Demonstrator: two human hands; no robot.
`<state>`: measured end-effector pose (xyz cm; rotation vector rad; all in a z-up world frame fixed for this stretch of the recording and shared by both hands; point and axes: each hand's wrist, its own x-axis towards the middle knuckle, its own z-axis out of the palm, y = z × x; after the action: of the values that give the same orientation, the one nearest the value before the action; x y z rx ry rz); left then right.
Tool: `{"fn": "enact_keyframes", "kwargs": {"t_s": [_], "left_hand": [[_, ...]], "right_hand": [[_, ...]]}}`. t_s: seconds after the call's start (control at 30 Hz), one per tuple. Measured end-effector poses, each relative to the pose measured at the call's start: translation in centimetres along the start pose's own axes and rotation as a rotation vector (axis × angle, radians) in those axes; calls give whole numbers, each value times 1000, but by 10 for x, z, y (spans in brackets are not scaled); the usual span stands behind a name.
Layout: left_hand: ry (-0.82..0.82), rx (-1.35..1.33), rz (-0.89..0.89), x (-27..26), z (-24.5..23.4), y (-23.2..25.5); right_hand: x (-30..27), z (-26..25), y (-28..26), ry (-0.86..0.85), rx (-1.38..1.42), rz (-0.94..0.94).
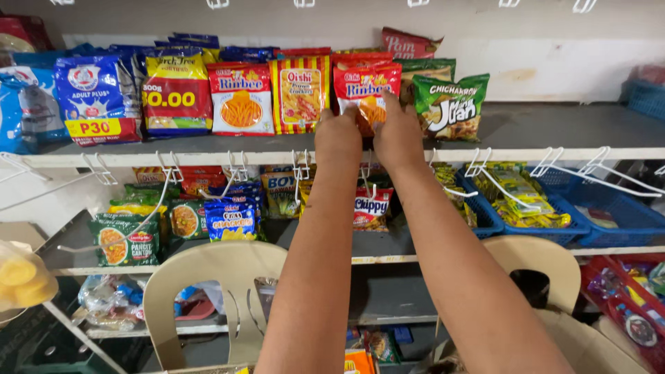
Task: The person unpacks various snack items from a cardboard box and places them onto wire shelves in a small store. They handle multiple packets of chips and crackers, arranging them on hooks and in baskets on the shelves.
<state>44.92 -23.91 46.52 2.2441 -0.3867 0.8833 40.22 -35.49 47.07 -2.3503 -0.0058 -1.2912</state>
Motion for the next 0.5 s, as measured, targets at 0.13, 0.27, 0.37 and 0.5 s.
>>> {"fn": "enact_keyframes", "kwargs": {"t_s": [0.13, 0.27, 0.37, 0.5], "left_hand": [[49, -5, 51, -6, -6, 3], [124, -14, 200, -23, -35, 17], [184, -306, 152, -57, -59, 29], [306, -486, 231, -112, -92, 37]], "right_hand": [[-5, 6, 5, 24, 48, -9], [-8, -2, -7, 160, 31, -167], [-23, -21, -20, 110, 147, -159], [-67, -53, -41, 165, 253, -274]]}}
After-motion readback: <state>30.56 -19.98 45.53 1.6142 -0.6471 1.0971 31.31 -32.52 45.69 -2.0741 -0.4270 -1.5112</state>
